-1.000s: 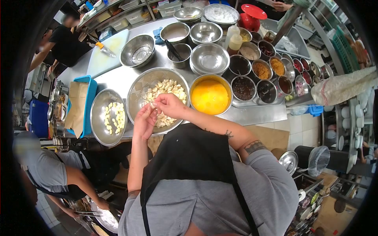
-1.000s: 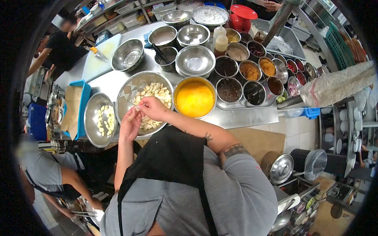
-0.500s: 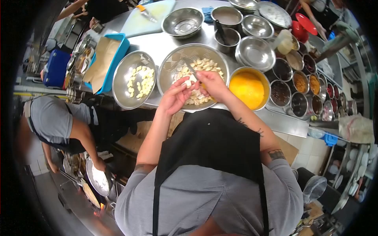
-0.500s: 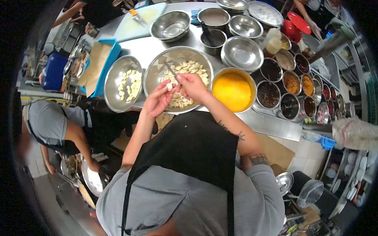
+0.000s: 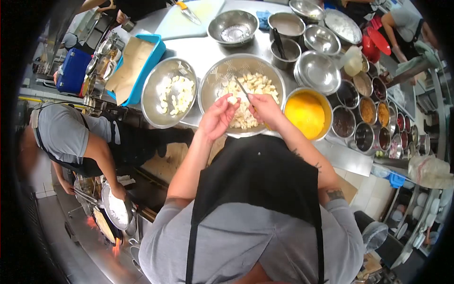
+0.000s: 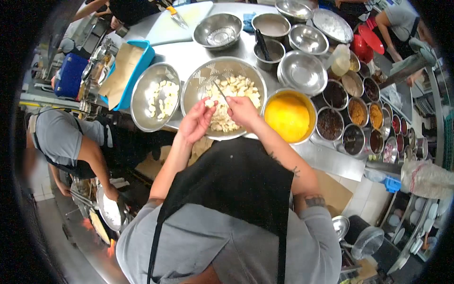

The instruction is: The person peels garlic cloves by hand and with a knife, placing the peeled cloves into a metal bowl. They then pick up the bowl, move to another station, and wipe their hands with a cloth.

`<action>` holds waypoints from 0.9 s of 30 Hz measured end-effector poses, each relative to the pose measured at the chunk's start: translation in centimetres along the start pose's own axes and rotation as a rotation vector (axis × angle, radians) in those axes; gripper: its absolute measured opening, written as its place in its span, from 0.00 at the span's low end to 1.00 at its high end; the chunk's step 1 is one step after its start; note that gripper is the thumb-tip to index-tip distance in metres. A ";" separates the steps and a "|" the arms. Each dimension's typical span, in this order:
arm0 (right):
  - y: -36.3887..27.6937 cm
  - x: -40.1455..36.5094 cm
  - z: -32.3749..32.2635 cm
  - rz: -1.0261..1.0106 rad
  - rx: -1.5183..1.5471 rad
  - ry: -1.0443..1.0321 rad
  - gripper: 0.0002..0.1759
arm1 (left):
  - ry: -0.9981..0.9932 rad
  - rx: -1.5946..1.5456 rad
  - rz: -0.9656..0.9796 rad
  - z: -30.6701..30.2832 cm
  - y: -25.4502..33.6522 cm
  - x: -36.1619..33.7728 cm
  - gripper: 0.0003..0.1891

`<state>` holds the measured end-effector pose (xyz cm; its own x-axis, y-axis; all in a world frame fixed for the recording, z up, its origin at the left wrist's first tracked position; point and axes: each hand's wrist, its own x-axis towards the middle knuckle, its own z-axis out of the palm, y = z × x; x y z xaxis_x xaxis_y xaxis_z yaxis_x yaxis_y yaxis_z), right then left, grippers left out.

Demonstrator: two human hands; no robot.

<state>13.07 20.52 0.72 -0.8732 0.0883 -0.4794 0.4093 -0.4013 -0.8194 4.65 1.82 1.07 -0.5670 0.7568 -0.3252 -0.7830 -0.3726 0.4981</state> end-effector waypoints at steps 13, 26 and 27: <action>-2.3 -3.4 1.9 -0.391 -0.222 -0.160 0.24 | 0.032 0.322 0.121 1.1 0.8 -0.5 0.17; -2.3 -3.2 1.8 -0.584 -0.536 -0.041 0.18 | 0.040 0.413 0.228 2.7 0.7 -0.5 0.13; -2.1 -3.0 1.8 -0.635 -0.510 -0.015 0.17 | 0.055 0.434 0.237 2.8 0.7 -0.5 0.13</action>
<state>14.36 19.42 4.45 -0.9813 0.1458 0.1258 -0.0976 0.1865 -0.9776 5.14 2.70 3.86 -0.7385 0.6445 -0.1983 -0.4586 -0.2645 0.8484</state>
